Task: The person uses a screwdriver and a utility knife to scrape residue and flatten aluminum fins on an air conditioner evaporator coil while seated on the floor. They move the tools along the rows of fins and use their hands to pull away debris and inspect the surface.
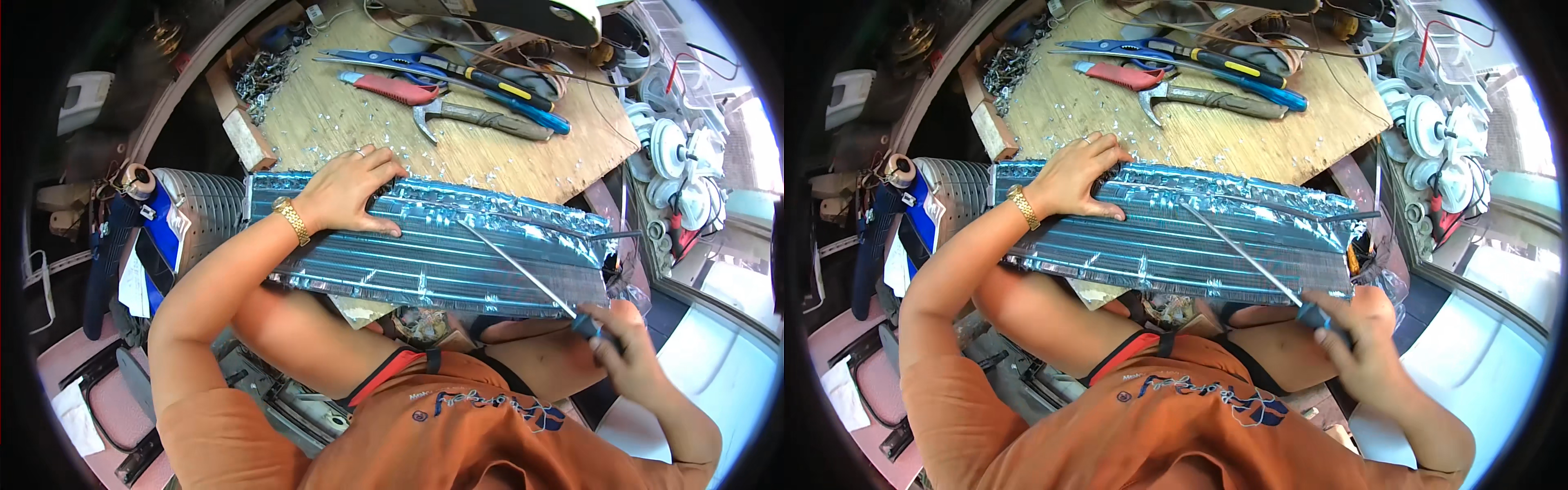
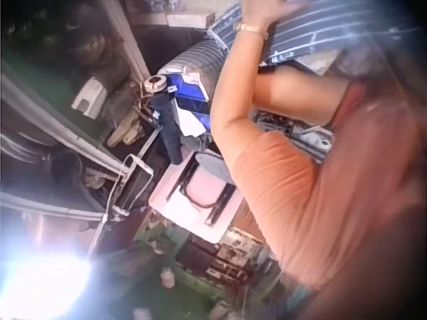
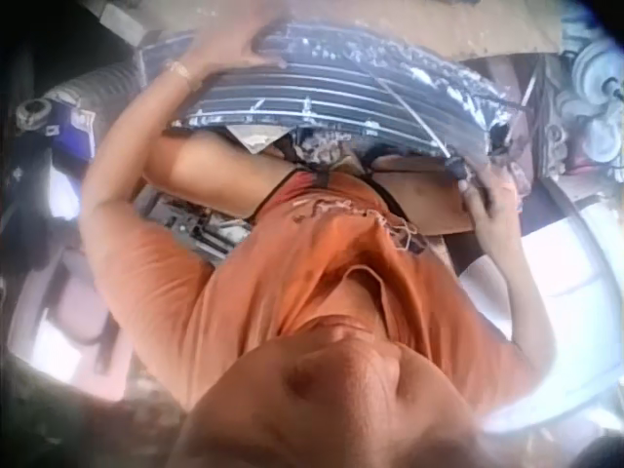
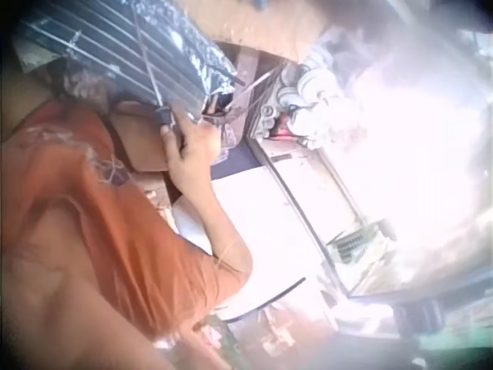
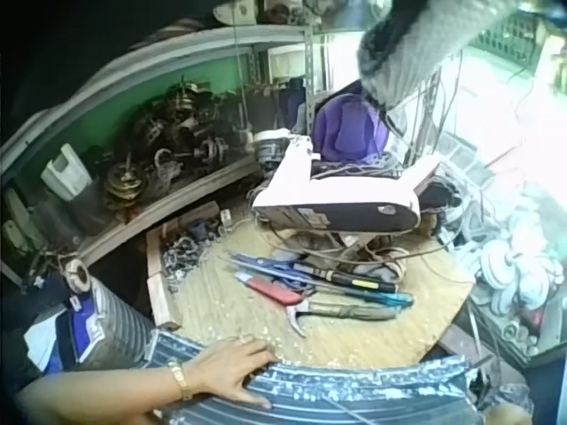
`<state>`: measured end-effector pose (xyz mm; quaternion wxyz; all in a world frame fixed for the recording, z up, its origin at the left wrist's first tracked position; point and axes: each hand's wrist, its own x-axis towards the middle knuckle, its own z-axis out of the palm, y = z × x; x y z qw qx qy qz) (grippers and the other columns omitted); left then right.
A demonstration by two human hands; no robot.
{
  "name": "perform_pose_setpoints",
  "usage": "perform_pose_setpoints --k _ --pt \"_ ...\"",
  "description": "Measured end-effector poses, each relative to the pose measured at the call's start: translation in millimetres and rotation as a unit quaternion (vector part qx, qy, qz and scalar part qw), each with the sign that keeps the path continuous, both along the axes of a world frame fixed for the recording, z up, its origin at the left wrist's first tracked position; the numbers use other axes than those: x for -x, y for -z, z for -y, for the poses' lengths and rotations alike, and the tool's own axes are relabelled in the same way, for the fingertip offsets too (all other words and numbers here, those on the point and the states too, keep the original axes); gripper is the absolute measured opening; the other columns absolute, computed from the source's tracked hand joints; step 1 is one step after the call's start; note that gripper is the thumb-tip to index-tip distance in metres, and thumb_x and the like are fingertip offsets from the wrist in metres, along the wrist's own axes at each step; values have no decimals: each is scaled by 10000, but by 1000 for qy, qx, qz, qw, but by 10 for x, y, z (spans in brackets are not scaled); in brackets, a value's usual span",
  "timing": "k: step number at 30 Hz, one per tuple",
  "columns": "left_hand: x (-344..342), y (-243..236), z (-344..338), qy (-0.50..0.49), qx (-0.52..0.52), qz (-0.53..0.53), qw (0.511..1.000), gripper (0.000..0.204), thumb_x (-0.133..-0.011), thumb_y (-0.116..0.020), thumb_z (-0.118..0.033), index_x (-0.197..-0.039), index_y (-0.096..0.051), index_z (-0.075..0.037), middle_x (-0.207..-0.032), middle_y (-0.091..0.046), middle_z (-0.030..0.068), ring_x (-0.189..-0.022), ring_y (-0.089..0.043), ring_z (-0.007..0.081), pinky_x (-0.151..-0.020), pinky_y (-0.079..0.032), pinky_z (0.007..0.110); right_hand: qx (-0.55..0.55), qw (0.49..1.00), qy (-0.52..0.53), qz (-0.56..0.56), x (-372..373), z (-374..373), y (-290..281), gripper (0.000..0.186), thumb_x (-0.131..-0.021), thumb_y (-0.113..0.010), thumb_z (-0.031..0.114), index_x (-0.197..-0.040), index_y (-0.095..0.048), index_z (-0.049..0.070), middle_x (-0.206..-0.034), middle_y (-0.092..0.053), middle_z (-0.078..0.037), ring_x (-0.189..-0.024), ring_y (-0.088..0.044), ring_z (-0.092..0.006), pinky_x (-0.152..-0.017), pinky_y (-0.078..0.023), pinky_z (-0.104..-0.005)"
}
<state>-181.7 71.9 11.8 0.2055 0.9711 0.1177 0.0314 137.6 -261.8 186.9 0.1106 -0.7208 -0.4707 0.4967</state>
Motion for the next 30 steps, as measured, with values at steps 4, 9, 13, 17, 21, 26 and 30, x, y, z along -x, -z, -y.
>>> perform_pose_setpoints --k 4,9,13,17,21,26,30 --pt "29 -12 -31 -7 -1 2 1000 866 -709 -849 -705 -1277 -640 -86 -1207 -615 108 -1126 -621 360 -958 -526 475 92 986 125 -59 -56 -34 -212 486 -1021 -630 9 -1503 -626 74 -879 -620 -39 -800 -599 -118 -744 -494 -288" --pt "26 12 -18 -14 22 -16 1000 894 -684 -865 -710 -1282 -630 -88 -1226 -614 128 -1152 -608 377 -980 -514 479 90 988 118 -46 -123 27 -127 463 -1025 -616 4 -1482 -641 78 -845 -600 -31 -751 -581 -117 -734 -493 -291" --pt "26 29 17 -7 14 -15 1000 892 -679 -860 -719 -1269 -630 -91 -1240 -619 127 -1145 -620 373 -970 -518 475 118 986 117 -21 -47 -34 -103 466 -1003 -653 27 -1461 -662 114 -792 -618 -52 -736 -631 -178 -741 -509 -342" --pt "24 20 -31 -8 -8 -4 1000 909 -679 -858 -729 -1269 -628 -76 -1225 -616 129 -1146 -619 378 -970 -516 478 -5 990 -50 133 58 93 60 511 -959 -712 64 -1464 -660 125 -780 -659 -129 -725 -668 -283 -728 -521 -396" --pt "73 44 -14 -5 4 19 1000 874 -703 -844 -713 -1260 -633 -73 -1195 -617 125 -1144 -622 363 -955 -529 478 -139 974 -79 162 -55 -74 -300 532 -889 -723 40 -1418 -690 84 -840 -685 -188 -663 -647 -300 -689 -523 -405" --pt "75 49 -44 -2 2 32 999 887 -698 -851 -707 -1276 -632 -71 -1201 -618 125 -1150 -621 370 -966 -531 478 56 990 123 28 -109 -178 -519 462 -994 -622 47 -1455 -653 45 -760 -611 -47 -584 -563 -86 -535 -464 -292" --pt "43 51 -67 -4 5 24 1000 881 -701 -848 -707 -1265 -632 -67 -1206 -619 127 -1147 -622 369 -961 -535 482 86 989 120 12 -142 -245 -363 455 -1033 -593 55 -1486 -640 74 -709 -567 -27 -538 -531 -82 -503 -445 -272"
